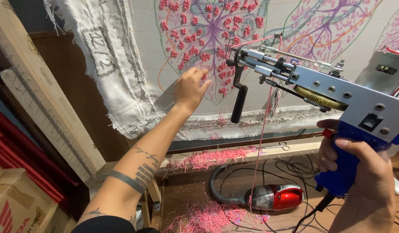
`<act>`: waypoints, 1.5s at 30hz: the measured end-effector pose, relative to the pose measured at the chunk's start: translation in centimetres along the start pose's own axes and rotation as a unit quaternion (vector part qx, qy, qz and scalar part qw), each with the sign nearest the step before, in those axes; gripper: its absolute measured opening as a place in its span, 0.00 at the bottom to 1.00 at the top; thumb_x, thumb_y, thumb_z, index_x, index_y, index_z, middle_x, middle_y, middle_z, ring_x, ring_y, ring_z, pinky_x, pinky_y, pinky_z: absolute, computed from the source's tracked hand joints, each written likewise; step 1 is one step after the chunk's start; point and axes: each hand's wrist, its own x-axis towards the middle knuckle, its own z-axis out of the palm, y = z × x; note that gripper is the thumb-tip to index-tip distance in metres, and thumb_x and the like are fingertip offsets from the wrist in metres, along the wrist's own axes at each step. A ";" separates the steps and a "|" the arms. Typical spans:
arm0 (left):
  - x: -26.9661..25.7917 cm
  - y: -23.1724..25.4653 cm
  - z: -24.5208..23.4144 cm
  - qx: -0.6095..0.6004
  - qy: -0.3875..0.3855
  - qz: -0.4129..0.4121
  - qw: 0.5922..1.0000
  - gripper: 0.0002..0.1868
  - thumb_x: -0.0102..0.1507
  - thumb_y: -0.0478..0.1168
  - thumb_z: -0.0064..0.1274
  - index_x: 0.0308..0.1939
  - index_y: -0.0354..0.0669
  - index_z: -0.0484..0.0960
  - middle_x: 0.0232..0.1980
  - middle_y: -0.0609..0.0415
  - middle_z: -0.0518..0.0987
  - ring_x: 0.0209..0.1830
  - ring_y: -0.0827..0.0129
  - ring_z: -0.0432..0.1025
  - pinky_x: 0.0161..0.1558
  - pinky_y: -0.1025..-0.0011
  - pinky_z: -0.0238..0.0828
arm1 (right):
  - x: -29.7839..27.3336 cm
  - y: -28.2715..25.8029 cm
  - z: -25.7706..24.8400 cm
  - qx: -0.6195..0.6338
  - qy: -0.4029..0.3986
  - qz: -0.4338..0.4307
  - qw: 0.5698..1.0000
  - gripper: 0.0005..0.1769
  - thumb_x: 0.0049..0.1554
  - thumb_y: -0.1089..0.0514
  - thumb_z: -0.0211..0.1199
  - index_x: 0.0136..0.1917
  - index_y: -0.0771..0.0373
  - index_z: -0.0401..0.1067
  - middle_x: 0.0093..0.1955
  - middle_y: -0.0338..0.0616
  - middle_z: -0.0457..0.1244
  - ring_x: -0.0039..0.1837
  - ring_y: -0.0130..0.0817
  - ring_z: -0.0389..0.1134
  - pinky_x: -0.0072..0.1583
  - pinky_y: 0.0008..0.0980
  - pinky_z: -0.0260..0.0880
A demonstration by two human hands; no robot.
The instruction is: Use a tufting gun to create a patterned design on a rug canvas stretched over a frame.
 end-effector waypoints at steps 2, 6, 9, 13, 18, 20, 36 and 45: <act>0.3 -0.6 1.0 0.009 0.009 0.004 1.000 0.08 0.58 0.38 0.51 0.41 0.46 0.79 0.39 0.57 0.78 0.28 0.75 0.70 0.32 0.81 0.70 | 0.1 0.2 -0.3 0.007 0.006 -0.004 1.000 0.24 0.45 0.60 0.50 0.54 0.74 0.64 0.31 0.43 0.56 0.27 0.22 0.51 0.28 0.22 0.51; 0.7 -2.1 2.8 0.041 0.047 0.033 0.998 0.06 0.62 0.38 0.45 0.33 0.46 0.78 0.33 0.59 0.76 0.26 0.75 0.68 0.30 0.80 0.68 | 0.4 0.3 -0.4 -0.008 -0.015 -0.015 1.000 0.22 0.45 0.59 0.51 0.53 0.73 0.64 0.24 0.39 0.53 0.23 0.22 0.50 0.25 0.20 0.49; 0.9 -1.5 2.0 0.038 0.076 0.067 0.994 0.07 0.63 0.37 0.41 0.34 0.46 0.75 0.32 0.58 0.75 0.30 0.73 0.67 0.36 0.75 0.67 | 0.2 0.1 -0.4 0.007 -0.024 0.008 1.000 0.23 0.46 0.60 0.50 0.53 0.73 0.65 0.23 0.39 0.51 0.23 0.23 0.49 0.28 0.21 0.50; 0.8 -0.5 0.4 -0.073 0.165 0.047 0.982 0.05 0.63 0.37 0.41 0.32 0.48 0.72 0.30 0.60 0.72 0.29 0.72 0.64 0.35 0.75 0.62 | 0.5 0.4 -0.6 0.008 -0.029 0.015 0.999 0.22 0.46 0.61 0.49 0.53 0.74 0.65 0.23 0.40 0.51 0.23 0.24 0.49 0.27 0.23 0.49; -1.3 -0.9 0.5 -0.178 0.100 0.070 0.977 0.26 0.66 0.50 0.33 0.16 0.45 0.69 0.14 0.61 0.63 0.14 0.75 0.55 0.47 0.70 0.68 | 0.7 1.2 -0.5 0.014 -0.052 0.052 0.997 0.22 0.45 0.62 0.49 0.53 0.72 0.66 0.23 0.41 0.53 0.23 0.26 0.50 0.26 0.24 0.49; -2.6 -0.9 1.7 -0.210 0.060 0.040 0.975 0.25 0.64 0.52 0.33 0.15 0.47 0.69 0.16 0.61 0.66 0.14 0.77 0.55 0.32 0.74 0.60 | 0.8 1.7 -0.3 0.026 -0.042 0.061 0.997 0.20 0.45 0.63 0.50 0.51 0.72 0.65 0.24 0.42 0.53 0.24 0.26 0.51 0.26 0.24 0.50; -5.7 6.1 3.1 -0.577 -0.258 -0.278 0.724 0.28 0.48 0.48 0.56 0.48 0.37 0.76 0.50 0.47 0.76 0.17 0.79 0.62 0.21 0.82 0.62 | 1.6 3.0 2.3 -0.049 -0.016 0.115 0.992 0.17 0.45 0.63 0.51 0.49 0.70 0.67 0.24 0.45 0.54 0.22 0.31 0.52 0.24 0.27 0.50; -5.7 5.8 3.4 -0.547 -0.251 -0.289 0.744 0.21 0.52 0.45 0.54 0.46 0.37 0.78 0.37 0.50 0.78 0.15 0.79 0.61 0.18 0.83 0.58 | 1.6 3.1 3.5 -0.056 -0.012 0.111 0.992 0.16 0.44 0.66 0.51 0.48 0.71 0.66 0.22 0.45 0.53 0.22 0.32 0.52 0.25 0.30 0.53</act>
